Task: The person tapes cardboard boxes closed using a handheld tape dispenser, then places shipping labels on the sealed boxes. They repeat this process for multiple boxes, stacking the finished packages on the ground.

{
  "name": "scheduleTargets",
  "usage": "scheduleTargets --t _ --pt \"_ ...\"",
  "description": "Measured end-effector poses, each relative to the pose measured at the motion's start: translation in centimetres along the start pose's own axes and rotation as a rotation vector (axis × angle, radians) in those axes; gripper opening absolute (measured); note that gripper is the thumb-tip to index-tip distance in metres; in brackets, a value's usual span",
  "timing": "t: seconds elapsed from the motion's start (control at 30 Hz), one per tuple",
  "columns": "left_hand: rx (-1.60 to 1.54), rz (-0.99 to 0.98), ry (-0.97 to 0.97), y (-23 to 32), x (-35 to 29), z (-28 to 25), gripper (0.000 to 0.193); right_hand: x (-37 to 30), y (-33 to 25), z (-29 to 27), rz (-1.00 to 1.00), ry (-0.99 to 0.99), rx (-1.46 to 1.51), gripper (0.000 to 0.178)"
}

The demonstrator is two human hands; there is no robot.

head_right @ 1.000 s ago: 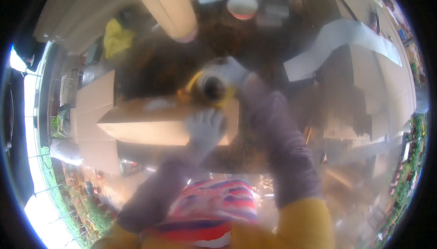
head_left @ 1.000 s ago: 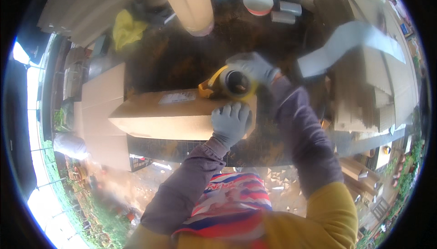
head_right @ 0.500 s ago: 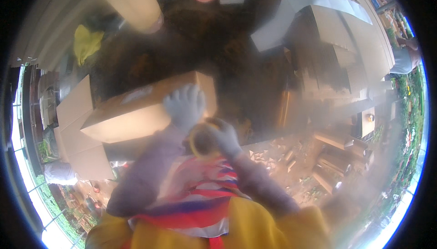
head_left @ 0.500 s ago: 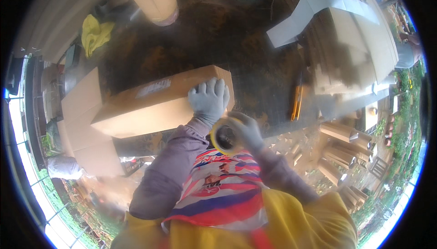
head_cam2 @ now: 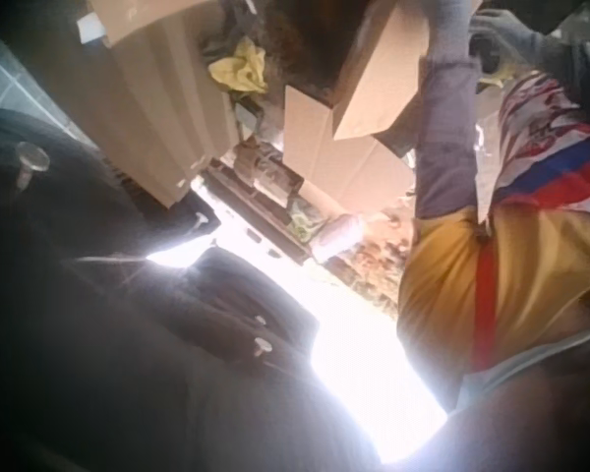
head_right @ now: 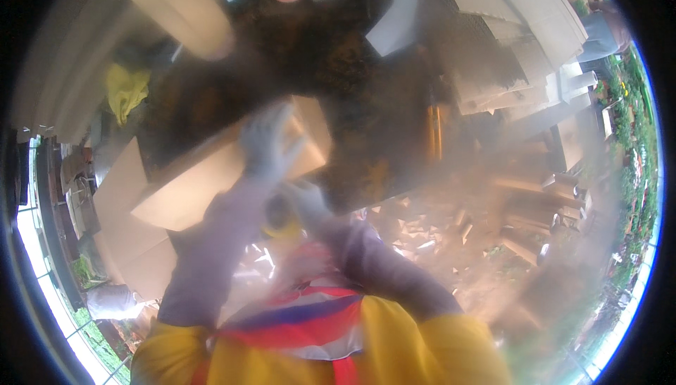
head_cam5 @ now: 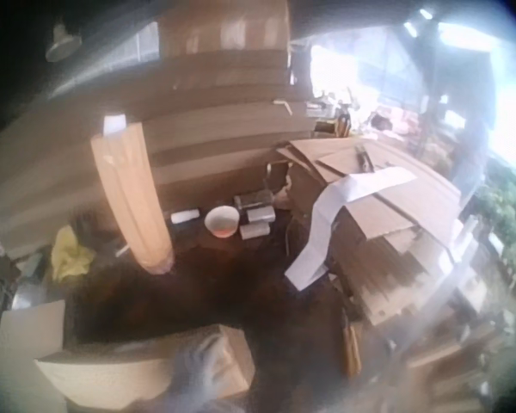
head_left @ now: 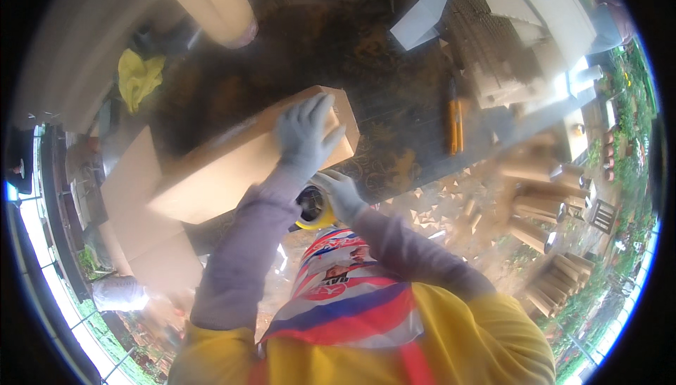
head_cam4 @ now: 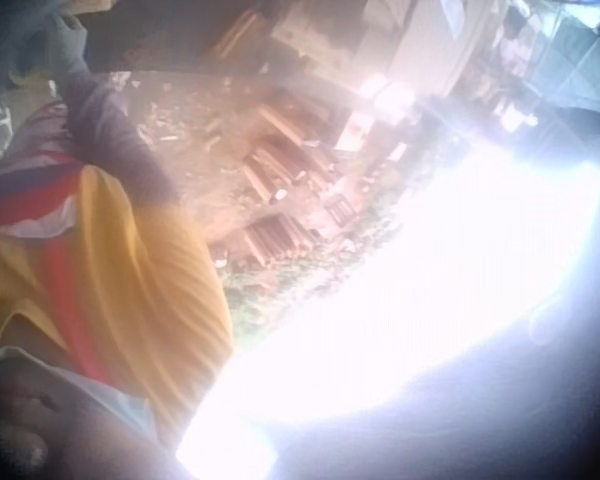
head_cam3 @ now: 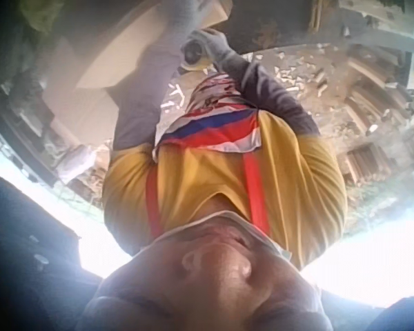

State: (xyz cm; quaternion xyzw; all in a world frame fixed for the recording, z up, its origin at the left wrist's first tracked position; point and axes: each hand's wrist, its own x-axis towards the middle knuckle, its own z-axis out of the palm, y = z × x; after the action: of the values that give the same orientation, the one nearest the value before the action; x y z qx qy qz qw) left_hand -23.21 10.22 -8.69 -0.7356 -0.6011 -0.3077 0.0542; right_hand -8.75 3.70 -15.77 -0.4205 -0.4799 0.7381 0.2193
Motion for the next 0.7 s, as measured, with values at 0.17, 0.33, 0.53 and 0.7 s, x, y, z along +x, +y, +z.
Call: scheduleTargets --t 0.17,0.33,0.53,0.7 --pt "0.523 -0.316 -0.003 -7.8 -10.7 -12.3 0.118 -9.4 -0.7 -10.1 -0.491 0.156 -0.847 0.049" --pt "0.429 -0.185 -0.049 -16.7 -12.7 -10.9 0.114 -14.5 -2.0 -13.7 -0.383 0.251 -0.106 0.040" --pt "0.402 -0.327 -0.083 -17.4 -6.1 -9.7 0.093 -13.2 -2.8 -9.9 -0.220 0.689 -0.470 0.027" --pt "0.508 -0.217 -0.155 -9.0 -21.5 -9.5 0.061 -16.6 -4.7 -9.9 -0.321 0.702 0.492 0.020"
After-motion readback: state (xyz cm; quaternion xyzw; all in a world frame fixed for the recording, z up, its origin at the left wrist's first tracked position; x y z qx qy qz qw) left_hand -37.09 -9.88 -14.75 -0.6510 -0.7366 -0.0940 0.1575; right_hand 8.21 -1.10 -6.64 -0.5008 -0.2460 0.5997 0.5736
